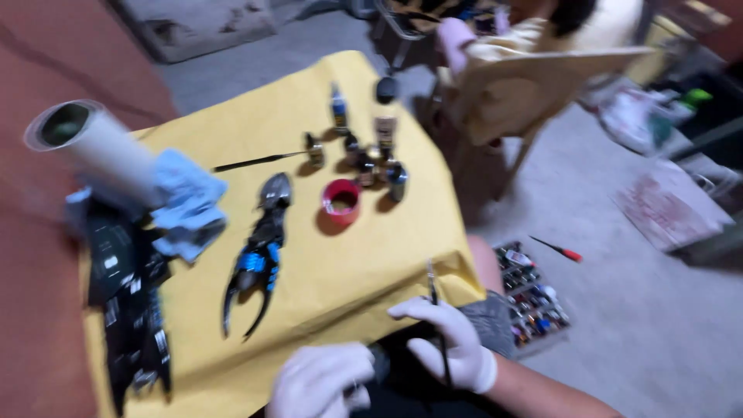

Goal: Applying detailed paint to a plastic model component using a fine-tipped brush and acrylic paint.

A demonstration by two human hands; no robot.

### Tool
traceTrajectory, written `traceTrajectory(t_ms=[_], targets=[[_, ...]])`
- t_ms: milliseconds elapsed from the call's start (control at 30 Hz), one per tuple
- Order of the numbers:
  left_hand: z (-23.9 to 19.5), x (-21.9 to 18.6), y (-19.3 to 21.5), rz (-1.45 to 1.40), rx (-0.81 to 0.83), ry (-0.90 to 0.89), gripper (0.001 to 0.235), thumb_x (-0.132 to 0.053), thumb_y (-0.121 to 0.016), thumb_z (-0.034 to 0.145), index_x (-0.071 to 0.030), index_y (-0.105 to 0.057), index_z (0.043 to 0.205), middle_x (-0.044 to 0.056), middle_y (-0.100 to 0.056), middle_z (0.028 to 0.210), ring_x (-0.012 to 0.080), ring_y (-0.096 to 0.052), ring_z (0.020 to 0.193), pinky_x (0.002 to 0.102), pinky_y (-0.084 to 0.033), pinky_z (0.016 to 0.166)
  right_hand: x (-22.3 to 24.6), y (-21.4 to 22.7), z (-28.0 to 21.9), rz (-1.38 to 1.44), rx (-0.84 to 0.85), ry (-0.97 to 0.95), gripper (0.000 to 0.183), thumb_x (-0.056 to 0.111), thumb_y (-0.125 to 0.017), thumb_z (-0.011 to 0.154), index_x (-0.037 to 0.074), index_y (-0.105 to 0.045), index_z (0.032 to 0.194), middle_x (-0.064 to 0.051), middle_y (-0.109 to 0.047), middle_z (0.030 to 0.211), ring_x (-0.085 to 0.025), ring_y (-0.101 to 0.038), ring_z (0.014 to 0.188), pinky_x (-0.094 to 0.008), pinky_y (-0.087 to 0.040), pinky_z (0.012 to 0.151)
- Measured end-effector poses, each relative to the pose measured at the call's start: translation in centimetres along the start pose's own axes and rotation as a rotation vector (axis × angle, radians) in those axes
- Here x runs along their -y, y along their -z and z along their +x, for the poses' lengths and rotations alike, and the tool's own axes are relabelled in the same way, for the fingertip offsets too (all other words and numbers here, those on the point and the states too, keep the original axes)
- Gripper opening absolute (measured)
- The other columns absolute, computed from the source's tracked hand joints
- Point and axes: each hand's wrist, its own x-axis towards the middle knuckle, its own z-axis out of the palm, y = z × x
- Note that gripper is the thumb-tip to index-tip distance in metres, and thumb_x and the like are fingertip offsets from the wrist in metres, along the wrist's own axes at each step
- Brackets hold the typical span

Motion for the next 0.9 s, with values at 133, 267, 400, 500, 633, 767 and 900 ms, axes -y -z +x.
traceTrajectory(t_ms=[133, 267, 400, 500, 633, 767, 900], targets=[[5.8, -16.1, -0.6, -0.162, 0.232, 0.296, 0.05, 0.015, -0.033, 0.102, -0.001, -0.066, 0.136, 0.017, -0.062, 0.14, 0.0344, -0.051, 0.135, 0.055, -0.035, 0.12, -0.3, 0.5, 0.5, -0.005, 0.014, 0.108, 0.037, 0.027, -0.055, 0.108, -0.001, -0.054, 0.133, -0.018, -0.069, 0.126, -0.032, -0.072, 0.11, -0.041, -0.058, 0.099], [11.7, -31.2, -6.1, -0.375, 0.019, 0.049, 0.048, 0.009, -0.036, 0.101, -0.004, -0.066, 0.135, 0.014, -0.063, 0.139, 0.0321, -0.054, 0.133, 0.052, -0.037, 0.116, 0.4, 1.0, 0.7, 0.038, 0.029, 0.09, 0.037, 0.029, -0.053, 0.11, 0.0, -0.055, 0.132, -0.019, -0.068, 0.123, -0.035, -0.071, 0.106, -0.043, -0.057, 0.096], [19.9, -38.9, -11.0, -0.575, -0.157, -0.179, 0.046, 0.003, -0.038, 0.099, -0.008, -0.067, 0.134, 0.012, -0.064, 0.138, 0.0297, -0.056, 0.131, 0.049, -0.04, 0.113, 0.0, 1.4, -0.1, 0.04, 0.009, 0.097, 0.034, 0.025, -0.056, 0.109, 0.001, -0.053, 0.133, -0.019, -0.068, 0.125, -0.037, -0.071, 0.107, -0.046, -0.058, 0.097], [27.1, -39.7, -15.2, -0.714, -0.255, -0.309, 0.045, -0.002, -0.04, 0.099, -0.011, -0.067, 0.133, 0.01, -0.065, 0.137, 0.028, -0.058, 0.13, 0.047, -0.042, 0.11, -0.3, 1.6, 0.4, 0.048, -0.001, 0.123, 0.034, 0.025, -0.055, 0.11, 0.001, -0.051, 0.133, -0.02, -0.067, 0.125, -0.037, -0.07, 0.106, -0.046, -0.057, 0.097], [33.6, -36.8, -20.7, -0.874, -0.387, -0.504, 0.043, -0.008, -0.042, 0.097, -0.014, -0.067, 0.132, 0.007, -0.067, 0.136, 0.0256, -0.06, 0.128, 0.044, -0.044, 0.107, -0.5, 1.7, -0.3, 0.058, -0.017, 0.105, 0.032, 0.024, -0.056, 0.11, 0.001, -0.051, 0.133, -0.021, -0.067, 0.124, -0.037, -0.07, 0.107, -0.047, -0.058, 0.097], [38.6, -32.6, -25.2, -1.028, -0.518, -0.694, 0.042, -0.013, -0.045, 0.096, -0.018, -0.067, 0.131, 0.004, -0.068, 0.135, 0.0233, -0.062, 0.127, 0.041, -0.047, 0.103, -1.1, 1.9, -0.3, 0.041, 0.0, 0.104, 0.033, 0.024, -0.056, 0.109, 0.002, -0.051, 0.134, -0.02, -0.067, 0.126, -0.037, -0.07, 0.108, -0.046, -0.057, 0.098], [42.8, -30.5, -30.9, -1.182, -0.637, -0.88, 0.04, -0.019, -0.047, 0.095, -0.021, -0.068, 0.13, 0.001, -0.069, 0.134, 0.0209, -0.064, 0.125, 0.038, -0.049, 0.1, -0.9, 1.8, 0.2, 0.059, -0.003, 0.11, 0.033, 0.024, -0.056, 0.11, 0.002, -0.051, 0.133, -0.021, -0.067, 0.125, -0.038, -0.07, 0.106, -0.047, -0.058, 0.096]])
